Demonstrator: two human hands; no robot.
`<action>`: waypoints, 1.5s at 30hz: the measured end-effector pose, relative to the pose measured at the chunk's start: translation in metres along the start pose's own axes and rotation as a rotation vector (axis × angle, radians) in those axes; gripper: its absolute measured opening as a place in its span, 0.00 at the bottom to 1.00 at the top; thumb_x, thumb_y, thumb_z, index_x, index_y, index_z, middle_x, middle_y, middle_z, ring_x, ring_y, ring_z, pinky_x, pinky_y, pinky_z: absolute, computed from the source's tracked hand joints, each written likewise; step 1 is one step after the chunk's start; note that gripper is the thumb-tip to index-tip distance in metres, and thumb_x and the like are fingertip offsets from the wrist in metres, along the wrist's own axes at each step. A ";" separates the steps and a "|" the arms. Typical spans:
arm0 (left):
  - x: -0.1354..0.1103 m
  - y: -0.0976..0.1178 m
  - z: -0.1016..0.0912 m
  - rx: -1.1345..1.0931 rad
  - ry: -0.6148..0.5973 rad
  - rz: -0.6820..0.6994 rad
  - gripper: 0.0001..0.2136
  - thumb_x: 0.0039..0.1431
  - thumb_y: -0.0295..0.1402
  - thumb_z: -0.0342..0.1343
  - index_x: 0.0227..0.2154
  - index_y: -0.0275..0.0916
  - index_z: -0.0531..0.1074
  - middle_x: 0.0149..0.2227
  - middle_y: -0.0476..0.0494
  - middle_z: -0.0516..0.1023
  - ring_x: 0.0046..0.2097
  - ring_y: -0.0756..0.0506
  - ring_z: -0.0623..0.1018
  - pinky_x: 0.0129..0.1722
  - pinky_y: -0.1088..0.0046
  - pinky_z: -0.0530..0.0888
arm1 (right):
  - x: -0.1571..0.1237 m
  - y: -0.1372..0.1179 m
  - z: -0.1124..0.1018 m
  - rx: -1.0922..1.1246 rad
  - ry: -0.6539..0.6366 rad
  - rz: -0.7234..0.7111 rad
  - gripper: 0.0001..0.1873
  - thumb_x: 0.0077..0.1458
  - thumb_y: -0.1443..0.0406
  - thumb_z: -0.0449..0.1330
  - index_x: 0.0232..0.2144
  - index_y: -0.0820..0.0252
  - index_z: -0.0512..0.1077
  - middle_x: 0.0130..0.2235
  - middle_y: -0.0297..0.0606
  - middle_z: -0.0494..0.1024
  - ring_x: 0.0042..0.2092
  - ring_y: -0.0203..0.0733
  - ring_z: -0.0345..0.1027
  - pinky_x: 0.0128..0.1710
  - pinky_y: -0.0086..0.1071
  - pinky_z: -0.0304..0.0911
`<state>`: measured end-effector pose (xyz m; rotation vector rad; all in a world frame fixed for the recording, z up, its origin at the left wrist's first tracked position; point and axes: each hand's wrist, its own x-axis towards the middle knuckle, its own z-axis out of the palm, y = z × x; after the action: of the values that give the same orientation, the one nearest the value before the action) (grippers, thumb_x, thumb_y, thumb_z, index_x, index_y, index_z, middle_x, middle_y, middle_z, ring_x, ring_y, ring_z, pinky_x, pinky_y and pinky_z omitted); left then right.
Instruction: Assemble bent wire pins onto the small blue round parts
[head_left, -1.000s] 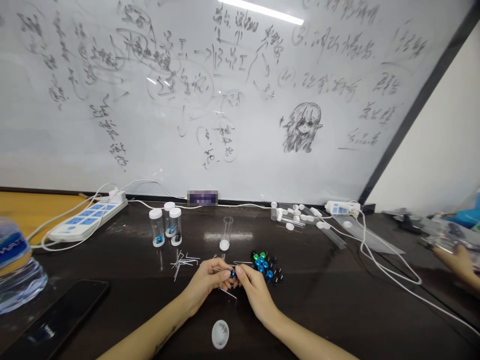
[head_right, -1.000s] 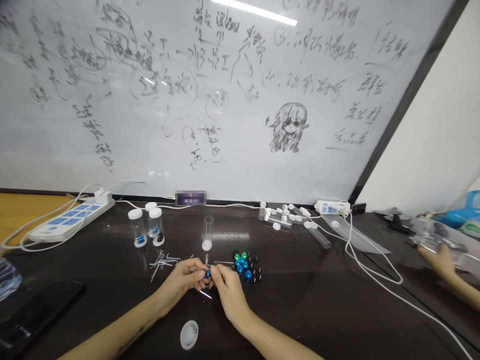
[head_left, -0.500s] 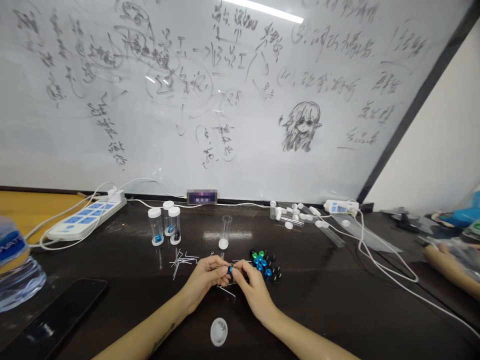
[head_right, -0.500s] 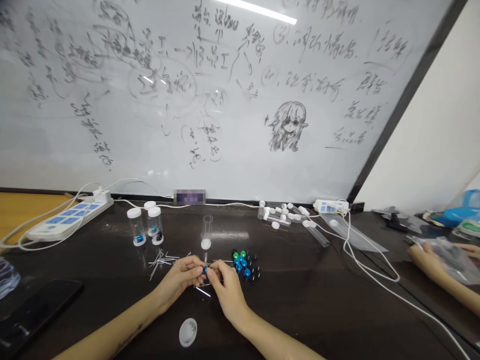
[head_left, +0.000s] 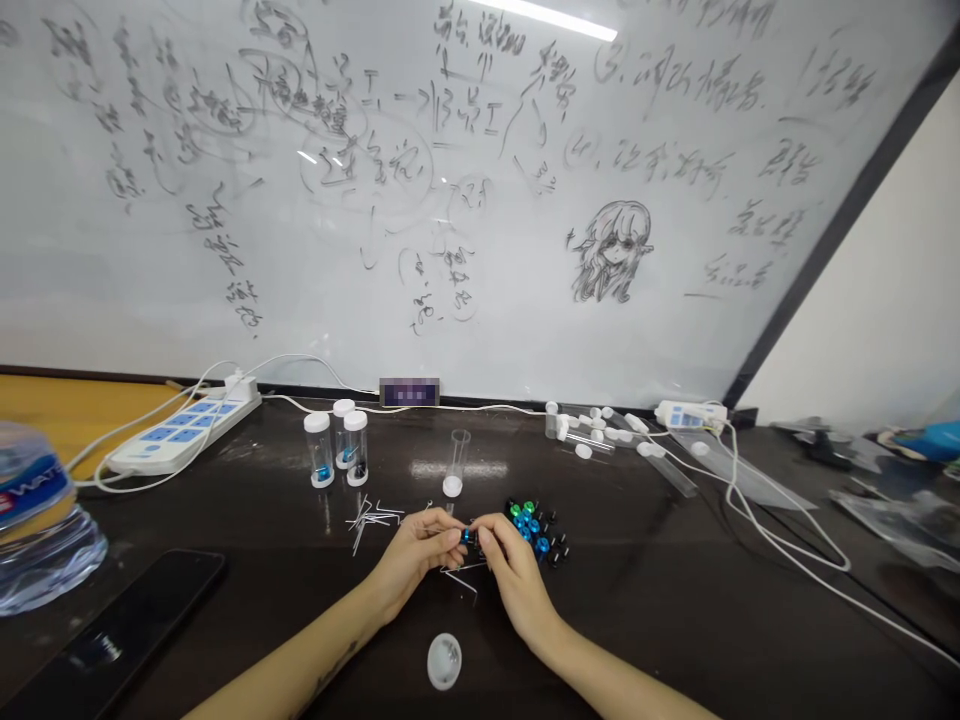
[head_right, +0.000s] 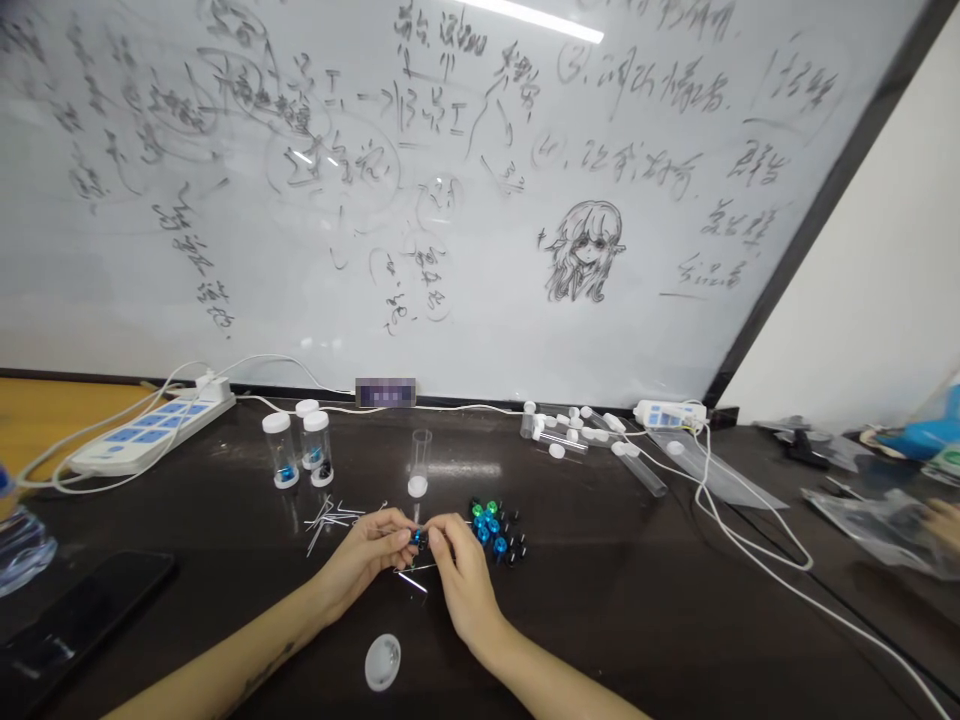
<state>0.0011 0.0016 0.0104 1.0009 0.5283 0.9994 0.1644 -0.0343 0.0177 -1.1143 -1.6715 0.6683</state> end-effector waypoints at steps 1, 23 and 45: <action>0.000 0.000 0.000 0.001 0.000 -0.003 0.07 0.49 0.31 0.63 0.30 0.33 0.75 0.26 0.42 0.79 0.27 0.51 0.75 0.30 0.76 0.70 | 0.000 0.000 0.000 -0.001 -0.007 0.001 0.14 0.65 0.60 0.47 0.33 0.58 0.68 0.33 0.34 0.70 0.37 0.40 0.64 0.39 0.29 0.57; 0.001 -0.002 -0.003 -0.013 0.013 0.002 0.07 0.50 0.31 0.63 0.31 0.33 0.75 0.27 0.42 0.79 0.27 0.51 0.75 0.30 0.77 0.70 | 0.000 0.003 0.000 -0.004 0.015 0.001 0.19 0.66 0.58 0.43 0.35 0.58 0.71 0.29 0.33 0.67 0.32 0.39 0.62 0.33 0.30 0.57; 0.002 -0.004 -0.005 -0.021 0.020 0.019 0.08 0.51 0.33 0.62 0.32 0.34 0.75 0.26 0.43 0.78 0.30 0.50 0.76 0.33 0.76 0.71 | -0.001 0.003 0.001 0.026 0.039 0.013 0.21 0.65 0.54 0.42 0.39 0.57 0.71 0.29 0.34 0.68 0.32 0.40 0.63 0.34 0.31 0.58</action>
<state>-0.0005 0.0049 0.0044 0.9801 0.5247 1.0309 0.1643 -0.0339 0.0147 -1.1138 -1.6191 0.6709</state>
